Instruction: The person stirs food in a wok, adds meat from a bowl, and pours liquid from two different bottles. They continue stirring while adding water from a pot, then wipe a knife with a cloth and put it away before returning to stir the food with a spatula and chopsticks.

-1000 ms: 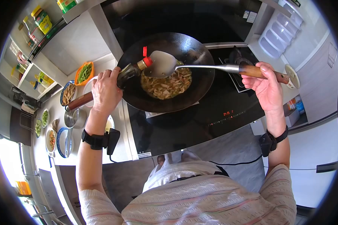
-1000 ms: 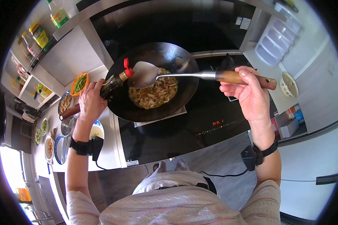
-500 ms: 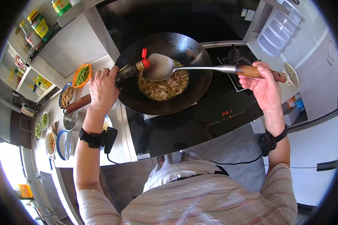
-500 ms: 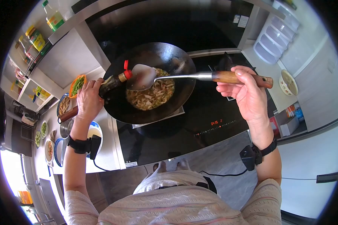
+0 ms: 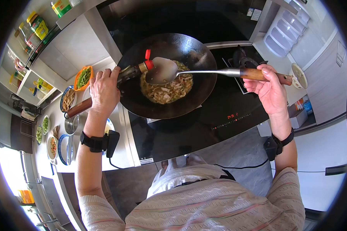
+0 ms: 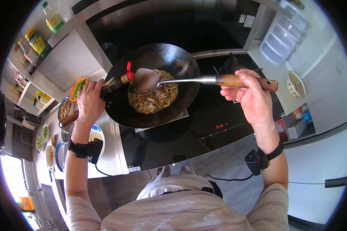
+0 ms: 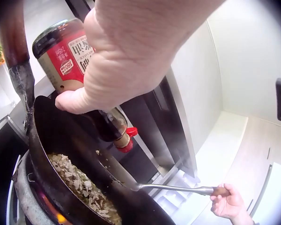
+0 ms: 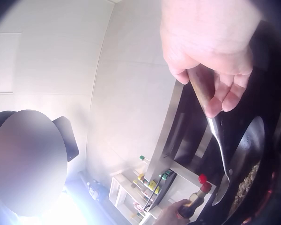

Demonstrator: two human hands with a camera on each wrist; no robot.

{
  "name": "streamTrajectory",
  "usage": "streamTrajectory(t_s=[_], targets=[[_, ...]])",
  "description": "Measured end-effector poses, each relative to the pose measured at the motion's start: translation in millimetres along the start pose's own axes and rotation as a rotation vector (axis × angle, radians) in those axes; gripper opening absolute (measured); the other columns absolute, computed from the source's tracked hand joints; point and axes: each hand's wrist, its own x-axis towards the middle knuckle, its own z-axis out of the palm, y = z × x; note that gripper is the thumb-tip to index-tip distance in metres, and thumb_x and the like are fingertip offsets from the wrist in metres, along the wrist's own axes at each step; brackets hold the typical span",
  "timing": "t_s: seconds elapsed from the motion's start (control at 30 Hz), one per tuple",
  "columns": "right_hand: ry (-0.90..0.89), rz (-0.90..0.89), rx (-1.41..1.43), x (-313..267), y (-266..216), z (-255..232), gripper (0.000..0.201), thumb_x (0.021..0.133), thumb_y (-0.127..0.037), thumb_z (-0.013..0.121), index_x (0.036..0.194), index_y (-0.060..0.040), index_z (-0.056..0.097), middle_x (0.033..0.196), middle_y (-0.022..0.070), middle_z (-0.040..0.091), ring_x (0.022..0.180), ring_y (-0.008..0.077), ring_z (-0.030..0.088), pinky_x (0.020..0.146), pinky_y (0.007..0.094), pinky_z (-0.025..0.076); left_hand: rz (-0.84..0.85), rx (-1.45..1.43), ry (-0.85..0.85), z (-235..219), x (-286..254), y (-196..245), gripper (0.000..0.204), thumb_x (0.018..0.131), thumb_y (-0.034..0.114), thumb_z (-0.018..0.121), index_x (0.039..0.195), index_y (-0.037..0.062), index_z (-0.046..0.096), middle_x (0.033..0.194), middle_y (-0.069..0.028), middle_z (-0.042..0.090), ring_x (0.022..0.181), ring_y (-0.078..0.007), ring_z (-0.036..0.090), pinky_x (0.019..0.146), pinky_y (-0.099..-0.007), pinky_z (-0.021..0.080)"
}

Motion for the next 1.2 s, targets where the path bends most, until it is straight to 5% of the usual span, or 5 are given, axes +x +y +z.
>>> streamTrajectory(t_s=[0.7,0.9,1.03,1.2], targets=[[-0.009,0.028,0.032,-1,4,-9,0.022,0.088,-0.020,0.049,0.101,-0.0035,0.054,0.090,0.0215,0.062,0.073,0.0271,0.066,0.064,0.0324,0.055,-0.034,-0.052,0.089,-6,-5,-1,0.057,0.059,0.001,0.065,0.113,0.0117,0.051,0.100,-0.0092,0.054,0.100,-0.0263,0.051,0.085,-0.0396,0.040],[0.018,0.048,0.030,1,7,-9,0.023,0.087,-0.021,0.050,0.101,-0.0036,0.053,0.090,0.0213,0.062,0.073,0.0271,0.065,0.064,0.0325,0.054,-0.276,-0.461,0.106,-30,-16,-8,0.058,0.056,0.007,0.069,0.112,0.0081,0.053,0.097,-0.0107,0.060,0.087,-0.0273,0.059,0.080,-0.0356,0.046],[0.047,0.071,0.014,4,11,-8,0.022,0.087,-0.020,0.050,0.102,-0.0033,0.053,0.089,0.0197,0.063,0.070,0.0261,0.065,0.062,0.0323,0.053,-0.352,-1.019,0.185,-42,-32,-38,0.057,0.058,0.006,0.070,0.110,-0.0016,0.050,0.091,-0.0084,0.060,0.082,-0.0142,0.059,0.078,-0.0278,0.046],[0.089,0.091,-0.019,8,15,-2,0.023,0.087,-0.022,0.052,0.103,-0.0057,0.051,0.084,0.0170,0.062,0.067,0.0217,0.064,0.058,0.0301,0.053,-0.360,-1.084,0.314,-93,-45,-102,0.054,0.062,0.006,0.072,0.110,-0.0005,0.047,0.092,-0.0044,0.056,0.084,-0.0128,0.053,0.076,-0.0265,0.044]])
